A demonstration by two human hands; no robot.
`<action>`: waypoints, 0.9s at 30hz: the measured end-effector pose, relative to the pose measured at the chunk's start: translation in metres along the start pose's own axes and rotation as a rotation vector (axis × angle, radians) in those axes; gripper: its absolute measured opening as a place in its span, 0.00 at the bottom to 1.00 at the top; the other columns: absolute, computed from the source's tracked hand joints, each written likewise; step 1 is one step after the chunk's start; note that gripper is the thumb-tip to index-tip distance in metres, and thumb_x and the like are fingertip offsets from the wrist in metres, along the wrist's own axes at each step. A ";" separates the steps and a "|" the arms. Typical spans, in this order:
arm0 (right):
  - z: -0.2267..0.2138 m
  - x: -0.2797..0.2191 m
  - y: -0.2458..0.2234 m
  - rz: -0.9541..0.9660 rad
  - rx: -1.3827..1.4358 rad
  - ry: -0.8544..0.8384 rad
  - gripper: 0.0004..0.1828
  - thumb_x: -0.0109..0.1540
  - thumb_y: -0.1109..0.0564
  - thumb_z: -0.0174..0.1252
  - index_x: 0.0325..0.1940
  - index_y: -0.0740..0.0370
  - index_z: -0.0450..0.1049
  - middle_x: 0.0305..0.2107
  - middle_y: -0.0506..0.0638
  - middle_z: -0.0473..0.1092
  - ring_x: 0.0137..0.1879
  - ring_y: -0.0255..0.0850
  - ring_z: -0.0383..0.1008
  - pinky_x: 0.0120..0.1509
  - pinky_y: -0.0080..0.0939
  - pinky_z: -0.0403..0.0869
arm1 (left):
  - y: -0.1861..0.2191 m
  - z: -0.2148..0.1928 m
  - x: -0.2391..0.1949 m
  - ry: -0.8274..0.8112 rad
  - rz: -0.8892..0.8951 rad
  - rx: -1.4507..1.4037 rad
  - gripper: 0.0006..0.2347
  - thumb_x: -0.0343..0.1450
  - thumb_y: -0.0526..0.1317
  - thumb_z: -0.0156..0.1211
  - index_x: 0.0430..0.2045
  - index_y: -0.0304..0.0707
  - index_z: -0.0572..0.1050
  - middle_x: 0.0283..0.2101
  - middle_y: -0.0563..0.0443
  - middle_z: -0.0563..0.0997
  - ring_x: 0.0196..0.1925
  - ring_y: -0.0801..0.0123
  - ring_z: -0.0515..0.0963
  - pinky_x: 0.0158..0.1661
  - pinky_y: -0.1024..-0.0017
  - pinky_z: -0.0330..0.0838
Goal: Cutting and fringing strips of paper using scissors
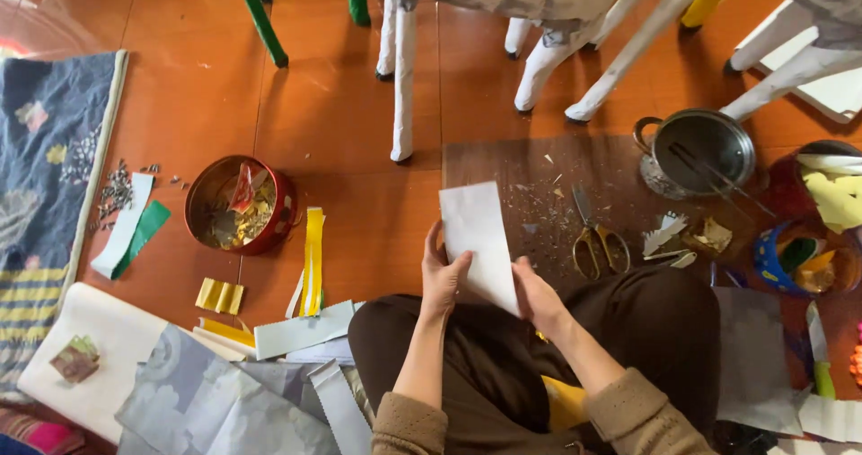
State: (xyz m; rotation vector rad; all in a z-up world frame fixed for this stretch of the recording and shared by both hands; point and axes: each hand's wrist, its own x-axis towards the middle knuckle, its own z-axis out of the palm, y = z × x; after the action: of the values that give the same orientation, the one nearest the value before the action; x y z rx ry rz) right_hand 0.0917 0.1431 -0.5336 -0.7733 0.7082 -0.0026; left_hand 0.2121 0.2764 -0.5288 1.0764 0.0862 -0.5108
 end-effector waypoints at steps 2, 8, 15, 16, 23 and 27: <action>0.021 -0.007 -0.016 -0.025 -0.028 -0.006 0.19 0.65 0.60 0.50 0.57 0.76 0.69 0.48 0.65 0.72 0.54 0.43 0.74 0.57 0.34 0.73 | -0.003 -0.002 0.001 -0.003 0.074 0.039 0.43 0.58 0.31 0.75 0.68 0.52 0.54 0.53 0.32 0.73 0.51 0.56 0.76 0.46 0.64 0.76; 0.026 0.015 -0.008 -0.208 -0.756 -0.024 0.22 0.63 0.53 0.56 0.62 0.57 0.70 0.47 0.55 0.75 0.56 0.41 0.72 0.62 0.49 0.70 | -0.019 -0.021 0.008 0.108 -0.222 -0.152 0.23 0.61 0.35 0.74 0.50 0.38 0.74 0.38 0.41 0.80 0.34 0.56 0.83 0.34 0.62 0.80; -0.013 0.012 -0.075 0.025 -1.194 -0.192 0.30 0.67 0.38 0.44 0.57 0.66 0.72 0.48 0.63 0.73 0.57 0.52 0.73 0.63 0.52 0.69 | 0.036 -0.001 0.002 0.170 0.093 0.228 0.18 0.59 0.33 0.74 0.42 0.40 0.77 0.35 0.47 0.82 0.35 0.69 0.80 0.34 0.67 0.78; -0.052 0.041 -0.071 -0.095 -1.184 -0.026 0.23 0.66 0.44 0.53 0.55 0.64 0.75 0.43 0.61 0.76 0.51 0.50 0.76 0.58 0.50 0.73 | 0.061 0.008 -0.002 0.234 0.107 0.190 0.20 0.60 0.31 0.72 0.45 0.44 0.76 0.37 0.49 0.81 0.36 0.69 0.80 0.37 0.66 0.79; -0.117 0.067 -0.079 0.063 -1.817 0.469 0.48 0.55 0.63 0.59 0.76 0.54 0.43 0.53 0.72 0.59 0.56 0.71 0.67 0.55 0.64 0.75 | 0.050 -0.026 0.027 0.315 0.112 0.016 0.38 0.58 0.28 0.73 0.63 0.52 0.61 0.45 0.50 0.76 0.41 0.66 0.79 0.41 0.66 0.79; -0.126 0.087 -0.067 0.057 -1.254 0.550 0.54 0.51 0.65 0.61 0.76 0.57 0.40 0.56 0.76 0.56 0.52 0.67 0.68 0.48 0.58 0.73 | 0.059 -0.036 0.026 0.308 0.072 -0.136 0.40 0.59 0.27 0.70 0.66 0.55 0.57 0.44 0.46 0.76 0.39 0.59 0.82 0.37 0.60 0.80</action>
State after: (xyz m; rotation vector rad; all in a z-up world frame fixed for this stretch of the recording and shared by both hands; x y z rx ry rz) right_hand 0.1012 -0.0078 -0.6043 -1.9946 1.2624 0.3179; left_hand 0.2667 0.3197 -0.5060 1.0138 0.3476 -0.2673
